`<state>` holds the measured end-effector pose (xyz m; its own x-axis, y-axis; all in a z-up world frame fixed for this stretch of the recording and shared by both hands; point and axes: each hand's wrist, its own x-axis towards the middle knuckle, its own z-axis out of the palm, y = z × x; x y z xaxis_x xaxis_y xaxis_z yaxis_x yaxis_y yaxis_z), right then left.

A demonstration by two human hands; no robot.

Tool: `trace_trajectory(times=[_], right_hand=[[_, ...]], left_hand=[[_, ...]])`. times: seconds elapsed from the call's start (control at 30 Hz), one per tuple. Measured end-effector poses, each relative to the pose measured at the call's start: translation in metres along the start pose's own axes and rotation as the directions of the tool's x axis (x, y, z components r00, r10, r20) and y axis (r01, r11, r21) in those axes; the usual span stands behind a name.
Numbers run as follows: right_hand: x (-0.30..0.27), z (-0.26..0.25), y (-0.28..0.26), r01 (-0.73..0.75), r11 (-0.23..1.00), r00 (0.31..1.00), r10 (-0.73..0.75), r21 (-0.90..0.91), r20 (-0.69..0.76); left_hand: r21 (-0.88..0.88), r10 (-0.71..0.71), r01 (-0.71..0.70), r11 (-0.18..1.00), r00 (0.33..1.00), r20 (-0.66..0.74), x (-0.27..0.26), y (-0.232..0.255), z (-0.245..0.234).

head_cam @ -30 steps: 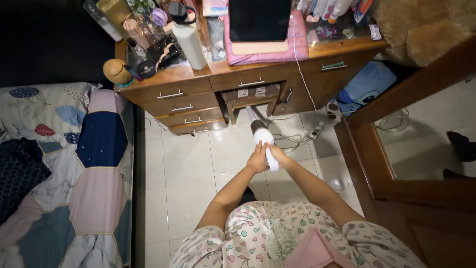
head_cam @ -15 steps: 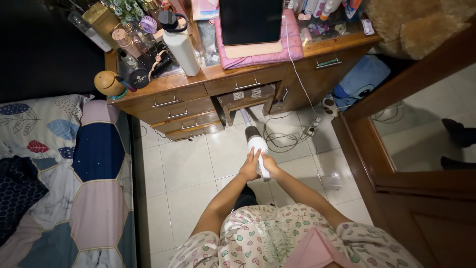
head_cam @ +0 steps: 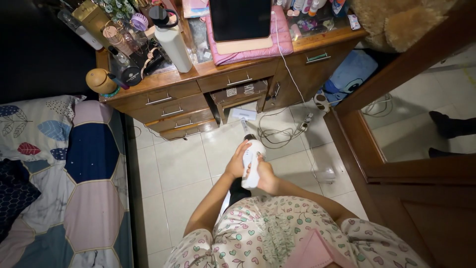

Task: Using a handheld vacuum cleaner to clean the floor and around furniture in a bedroom.

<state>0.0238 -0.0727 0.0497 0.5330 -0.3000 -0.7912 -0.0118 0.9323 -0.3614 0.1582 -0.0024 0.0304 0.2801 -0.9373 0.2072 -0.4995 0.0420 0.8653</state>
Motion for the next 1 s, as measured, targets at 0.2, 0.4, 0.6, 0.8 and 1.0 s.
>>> trace_trajectory(times=[0.2, 0.4, 0.6, 0.8, 1.0], right_hand=[[0.051, 0.048, -0.005, 0.094, 0.991, 0.995, -0.091, 0.092, -0.028], [0.116, 0.027, 0.0, 0.125, 0.991, 0.985, -0.118, 0.054, -0.126], [0.116, 0.054, -0.029, 0.076, 0.995, 0.987, -0.066, 0.062, -0.143], [0.124, 0.019, -0.041, 0.144, 0.925, 0.983, -0.174, -0.351, -0.056], [0.131, -0.01, -0.034, 0.167, 0.757, 0.949, -0.296, -0.631, -0.104]], left_hand=[[0.168, -0.058, 0.052, 0.984, 0.998, 0.027, 0.03, -0.044, -0.033], [0.145, -0.11, 0.092, 0.985, 0.986, 0.123, 0.058, -0.045, -0.034], [0.249, -0.161, 0.132, 0.96, 0.982, 0.098, 0.079, -0.077, -0.036], [0.322, -0.309, 0.268, 0.908, 0.948, 0.08, 0.08, -0.061, -0.019], [0.38, -0.524, 0.443, 0.812, 0.84, 0.141, 0.064, -0.054, 0.011]])
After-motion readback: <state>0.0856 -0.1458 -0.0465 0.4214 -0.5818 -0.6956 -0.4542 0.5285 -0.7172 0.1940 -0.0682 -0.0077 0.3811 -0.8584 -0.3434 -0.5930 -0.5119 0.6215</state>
